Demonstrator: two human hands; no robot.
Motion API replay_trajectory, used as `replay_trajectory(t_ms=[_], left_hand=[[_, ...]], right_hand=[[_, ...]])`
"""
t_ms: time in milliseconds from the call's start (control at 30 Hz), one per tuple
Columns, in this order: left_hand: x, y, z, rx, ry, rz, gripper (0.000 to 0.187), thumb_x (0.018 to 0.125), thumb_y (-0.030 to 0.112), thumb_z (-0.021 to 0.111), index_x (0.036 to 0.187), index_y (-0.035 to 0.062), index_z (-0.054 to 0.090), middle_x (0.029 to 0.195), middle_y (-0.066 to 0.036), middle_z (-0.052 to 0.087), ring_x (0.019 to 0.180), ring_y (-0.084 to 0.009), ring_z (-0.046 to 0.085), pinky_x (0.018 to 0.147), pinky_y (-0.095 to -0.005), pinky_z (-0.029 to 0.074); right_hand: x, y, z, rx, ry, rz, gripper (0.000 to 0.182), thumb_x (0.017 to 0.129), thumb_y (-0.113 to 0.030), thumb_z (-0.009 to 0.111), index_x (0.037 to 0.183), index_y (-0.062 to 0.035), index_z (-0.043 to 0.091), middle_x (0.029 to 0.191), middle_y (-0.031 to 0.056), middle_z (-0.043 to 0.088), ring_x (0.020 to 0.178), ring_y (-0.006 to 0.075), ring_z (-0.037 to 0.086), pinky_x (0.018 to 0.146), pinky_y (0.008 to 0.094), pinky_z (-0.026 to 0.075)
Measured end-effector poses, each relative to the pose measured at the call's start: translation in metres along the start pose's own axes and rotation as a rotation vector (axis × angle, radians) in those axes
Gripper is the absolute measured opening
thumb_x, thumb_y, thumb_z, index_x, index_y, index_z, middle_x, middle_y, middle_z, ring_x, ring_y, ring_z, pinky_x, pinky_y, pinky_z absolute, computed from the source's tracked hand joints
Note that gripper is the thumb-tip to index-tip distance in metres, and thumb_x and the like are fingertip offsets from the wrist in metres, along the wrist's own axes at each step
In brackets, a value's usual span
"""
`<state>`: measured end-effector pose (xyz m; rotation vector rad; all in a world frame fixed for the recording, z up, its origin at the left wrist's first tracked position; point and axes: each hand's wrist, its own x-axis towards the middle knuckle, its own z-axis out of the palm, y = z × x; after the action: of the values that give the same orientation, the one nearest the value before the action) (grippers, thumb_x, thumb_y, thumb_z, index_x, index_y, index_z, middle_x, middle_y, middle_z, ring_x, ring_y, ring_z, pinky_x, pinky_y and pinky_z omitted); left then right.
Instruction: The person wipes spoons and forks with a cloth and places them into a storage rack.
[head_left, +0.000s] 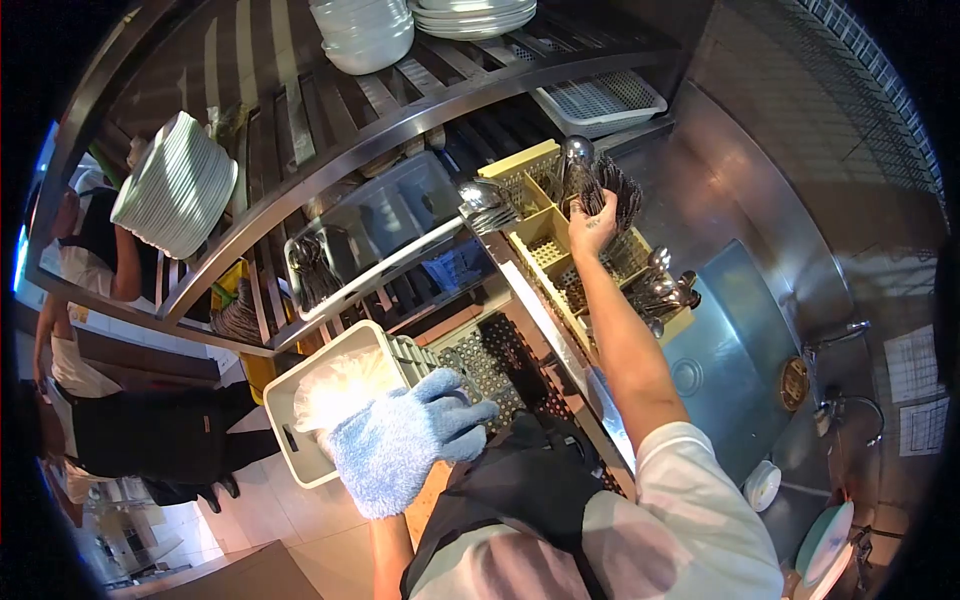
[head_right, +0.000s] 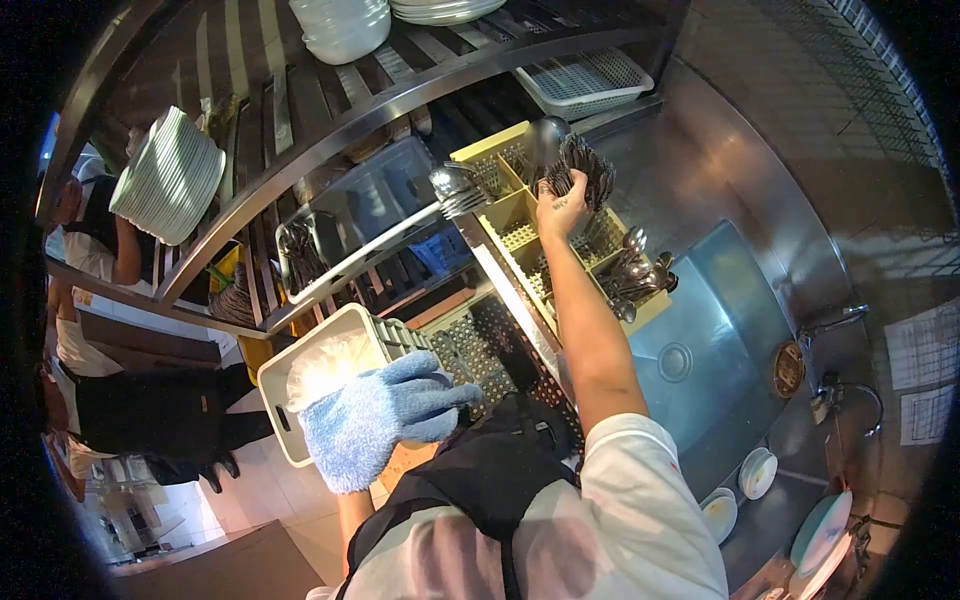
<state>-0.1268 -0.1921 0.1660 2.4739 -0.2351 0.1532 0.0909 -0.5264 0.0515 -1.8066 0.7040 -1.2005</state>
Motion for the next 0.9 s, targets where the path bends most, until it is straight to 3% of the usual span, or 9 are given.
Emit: replay_trajectory(t_ms=[267,567,667,800,900], left_hand=[[-0.01,-0.01,-0.008,0.1,0.008,0.032,0.048,0.054,0.023,0.073,0.093,0.0028,0.056,0.09,-0.009,0.058,0.083,-0.0205,0.055,0.073,-0.0317,0.043],[-0.012,-0.007,-0.005,0.197,-0.018,0.082,0.048,0.054,0.022,0.073,0.094,0.0028,0.055,0.091,-0.008,0.057,0.083,-0.0204,0.055,0.072,-0.0319,0.043],[-0.002,-0.005,-0.005,0.225,-0.042,0.099,0.048,0.053,0.022,0.074,0.094,0.0028,0.055,0.091,-0.008,0.056,0.083,-0.0204,0.054,0.072,-0.0319,0.043],[-0.008,-0.003,-0.002,0.248,-0.075,0.113,0.049,0.053,0.021,0.074,0.094,0.0028,0.054,0.091,-0.008,0.056,0.083,-0.0203,0.054,0.072,-0.032,0.043],[-0.004,-0.005,-0.003,0.265,-0.079,0.114,0.049,0.053,0.021,0.074,0.094,0.0028,0.054,0.092,-0.008,0.056,0.083,-0.0203,0.054,0.072,-0.0321,0.043]], right_hand=[[0.016,-0.015,-0.005,0.379,-0.034,-0.122,0.038,0.069,0.0,0.059,0.104,-0.0002,0.043,0.088,0.0104,0.054,0.075,0.0163,0.053,0.065,0.0252,0.044],[0.029,-0.043,-0.013,0.293,-0.021,-0.163,0.032,0.068,0.005,0.056,0.098,-0.0009,0.045,0.076,0.0067,0.055,0.064,0.0135,0.053,0.058,0.024,0.044],[0.041,-0.049,-0.011,0.255,0.022,-0.268,0.031,0.068,0.003,0.056,0.097,-0.0007,0.046,0.074,0.0086,0.056,0.065,0.0158,0.054,0.059,0.0263,0.044],[0.051,-0.052,-0.01,0.167,0.003,-0.227,0.032,0.067,0.003,0.056,0.097,-0.0005,0.046,0.075,0.0113,0.056,0.068,0.018,0.055,0.063,0.028,0.044],[0.052,-0.055,-0.015,0.219,-0.038,-0.239,0.033,0.067,0.004,0.056,0.097,0.0001,0.046,0.075,0.0094,0.055,0.067,0.0153,0.054,0.062,0.0258,0.043]])
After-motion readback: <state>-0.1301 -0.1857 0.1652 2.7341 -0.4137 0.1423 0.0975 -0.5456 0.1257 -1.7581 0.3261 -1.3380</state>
